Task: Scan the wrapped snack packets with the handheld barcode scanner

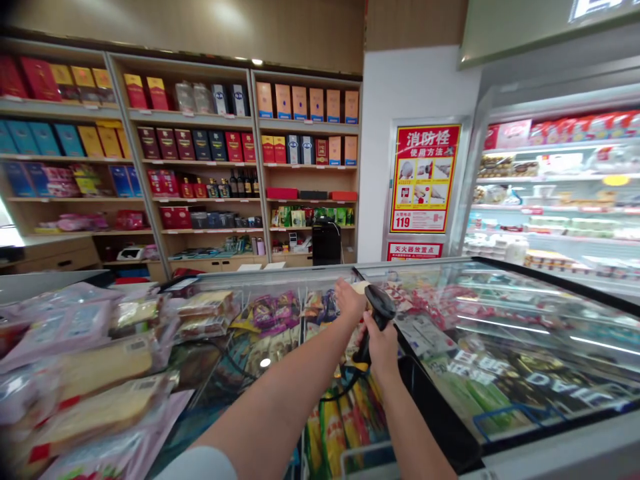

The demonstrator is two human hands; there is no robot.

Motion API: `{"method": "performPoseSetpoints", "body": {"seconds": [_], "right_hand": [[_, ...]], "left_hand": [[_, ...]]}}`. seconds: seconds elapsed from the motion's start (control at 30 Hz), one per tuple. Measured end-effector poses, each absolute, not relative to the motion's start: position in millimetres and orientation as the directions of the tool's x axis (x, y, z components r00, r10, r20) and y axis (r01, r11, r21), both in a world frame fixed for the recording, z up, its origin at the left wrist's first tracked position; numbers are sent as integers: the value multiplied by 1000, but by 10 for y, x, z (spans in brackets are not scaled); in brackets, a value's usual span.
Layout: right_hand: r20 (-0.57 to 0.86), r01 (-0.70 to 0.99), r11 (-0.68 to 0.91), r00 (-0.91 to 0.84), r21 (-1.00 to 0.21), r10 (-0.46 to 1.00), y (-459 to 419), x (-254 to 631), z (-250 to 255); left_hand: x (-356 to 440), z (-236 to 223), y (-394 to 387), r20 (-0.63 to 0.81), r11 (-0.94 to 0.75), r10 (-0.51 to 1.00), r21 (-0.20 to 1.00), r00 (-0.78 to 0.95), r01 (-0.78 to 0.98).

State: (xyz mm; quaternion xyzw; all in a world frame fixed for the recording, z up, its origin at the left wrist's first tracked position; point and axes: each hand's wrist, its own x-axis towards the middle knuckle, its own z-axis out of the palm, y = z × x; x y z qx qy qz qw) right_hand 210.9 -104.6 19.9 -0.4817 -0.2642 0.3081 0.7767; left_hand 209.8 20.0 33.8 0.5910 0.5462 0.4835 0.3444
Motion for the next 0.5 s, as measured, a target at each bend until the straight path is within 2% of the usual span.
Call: {"method": "performPoseSetpoints", "body": {"seconds": [0.1, 0.2, 0.27, 0.3, 0.37, 0.43, 0.5], "right_hand": [[96, -258, 348, 665, -901, 740, -1062, 2065, 228], [77, -283, 323, 633, -903, 770, -1064, 1987, 249], [72, -288, 305, 609, -908, 790, -1047, 1895, 256], [75, -289, 301, 596, -909, 800, -1033, 1834, 260], [78, -298, 292, 566, -909, 820, -996, 1682, 274], [76, -312, 277, 530, -909, 845, -953, 1499, 292], [73, -320, 259, 492, -912, 867, -907, 1302, 300]], "left_hand": [[1892, 358, 217, 187, -168, 982, 920, -19, 354], [1426, 431, 316, 226, -212, 967, 970, -119, 116], [944, 516, 429, 276, -289, 934, 957, -226, -26], [665, 567, 494, 309, -325, 912, 946, -270, -17], [70, 670, 627, 367, -348, 862, 930, -350, 118], [-509, 745, 748, 376, -292, 825, 923, -421, 252], [-1007, 769, 854, 328, -191, 803, 932, -497, 308]]}}
